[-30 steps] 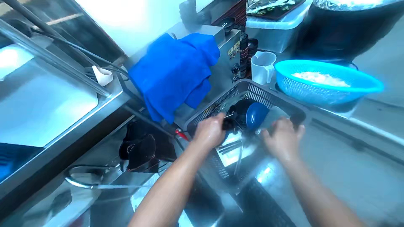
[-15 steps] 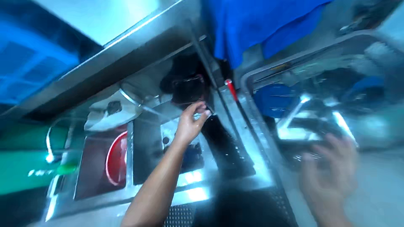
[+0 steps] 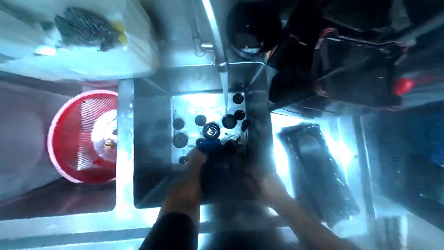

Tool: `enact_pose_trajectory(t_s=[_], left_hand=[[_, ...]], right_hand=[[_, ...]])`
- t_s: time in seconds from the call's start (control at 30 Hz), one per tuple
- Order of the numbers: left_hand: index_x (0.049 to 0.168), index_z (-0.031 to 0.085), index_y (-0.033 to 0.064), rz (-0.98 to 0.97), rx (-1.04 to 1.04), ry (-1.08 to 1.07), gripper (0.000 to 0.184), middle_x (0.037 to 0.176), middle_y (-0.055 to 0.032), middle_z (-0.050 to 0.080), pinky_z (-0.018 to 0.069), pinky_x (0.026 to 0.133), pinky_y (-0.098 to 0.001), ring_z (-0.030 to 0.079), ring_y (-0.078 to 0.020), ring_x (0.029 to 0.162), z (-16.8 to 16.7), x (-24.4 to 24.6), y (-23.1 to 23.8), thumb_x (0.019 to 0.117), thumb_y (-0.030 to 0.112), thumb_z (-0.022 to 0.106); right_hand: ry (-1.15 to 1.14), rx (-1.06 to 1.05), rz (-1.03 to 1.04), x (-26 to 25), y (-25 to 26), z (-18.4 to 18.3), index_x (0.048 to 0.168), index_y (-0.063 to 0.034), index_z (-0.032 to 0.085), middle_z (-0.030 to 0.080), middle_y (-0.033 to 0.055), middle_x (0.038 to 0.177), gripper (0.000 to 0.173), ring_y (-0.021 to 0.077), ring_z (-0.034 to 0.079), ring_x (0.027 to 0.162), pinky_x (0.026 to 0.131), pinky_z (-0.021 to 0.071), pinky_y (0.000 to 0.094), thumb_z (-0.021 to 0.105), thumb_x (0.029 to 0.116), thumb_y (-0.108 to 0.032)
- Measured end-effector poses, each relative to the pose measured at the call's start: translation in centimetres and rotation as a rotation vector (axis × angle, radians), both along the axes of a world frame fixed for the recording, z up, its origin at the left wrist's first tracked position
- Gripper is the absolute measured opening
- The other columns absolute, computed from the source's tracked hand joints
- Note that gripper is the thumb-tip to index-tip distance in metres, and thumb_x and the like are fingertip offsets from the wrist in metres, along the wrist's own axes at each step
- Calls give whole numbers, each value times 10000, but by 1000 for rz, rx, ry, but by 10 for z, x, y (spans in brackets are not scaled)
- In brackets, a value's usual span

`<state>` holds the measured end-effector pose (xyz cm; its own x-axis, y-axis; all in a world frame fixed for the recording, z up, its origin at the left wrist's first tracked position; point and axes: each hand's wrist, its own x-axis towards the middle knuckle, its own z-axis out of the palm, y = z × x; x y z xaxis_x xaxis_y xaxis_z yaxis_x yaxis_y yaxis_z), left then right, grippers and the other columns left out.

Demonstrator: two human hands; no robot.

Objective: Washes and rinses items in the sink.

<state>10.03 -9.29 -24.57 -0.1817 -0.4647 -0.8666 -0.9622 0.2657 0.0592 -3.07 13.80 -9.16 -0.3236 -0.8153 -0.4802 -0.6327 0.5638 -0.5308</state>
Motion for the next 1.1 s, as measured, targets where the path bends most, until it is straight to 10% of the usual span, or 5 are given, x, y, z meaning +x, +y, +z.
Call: enact_pose_trajectory(t_s=[0.33,0.53,0.63,0.77,1.1], left_hand=[[1193,694,13,212,174,427,333,1212,-243,676,503,991,-623,645,-401,1154,4,-78,-27,995,270,620],[1383,555,18,1047,407,945,563,1195,-138,686,597,862,-411,707,-214,964,22,-67,-72,1118,464,335],[1142,695,4,771,-129,740,372,1031,-182,716,565,874,-527,696,-299,943,-27,-33,-76,1083,312,494],[1321,641,72,274,-118,331,413,1326,-237,624,511,991,-631,618,-423,1212,-53,-10,-42,942,234,681],[1265,696,95,-220,-177,380,352,1384,-153,615,457,1052,-615,531,-383,1328,-84,-1,-41,948,243,659]], right_hand=[[-67,338,-73,-13,-82,-90,1614,-131,312,314,111,1662,932,290,317,1524,1228,305,507,703,880,-552],[-216,144,-534,-59,-204,-71,1286,-22,637,685,236,1134,355,378,673,1036,920,537,595,632,1014,-250],[-509,-39,-979,-84,-241,-52,1368,-35,543,649,183,1193,442,281,670,990,816,588,482,630,1017,-290],[-872,-173,-1014,-113,-250,-41,1338,-93,543,691,107,1084,379,200,696,865,697,604,362,434,1090,-358],[-1033,-355,-1150,-104,-168,-12,1361,-91,516,670,184,1159,311,320,703,943,791,610,524,461,1066,-173]])
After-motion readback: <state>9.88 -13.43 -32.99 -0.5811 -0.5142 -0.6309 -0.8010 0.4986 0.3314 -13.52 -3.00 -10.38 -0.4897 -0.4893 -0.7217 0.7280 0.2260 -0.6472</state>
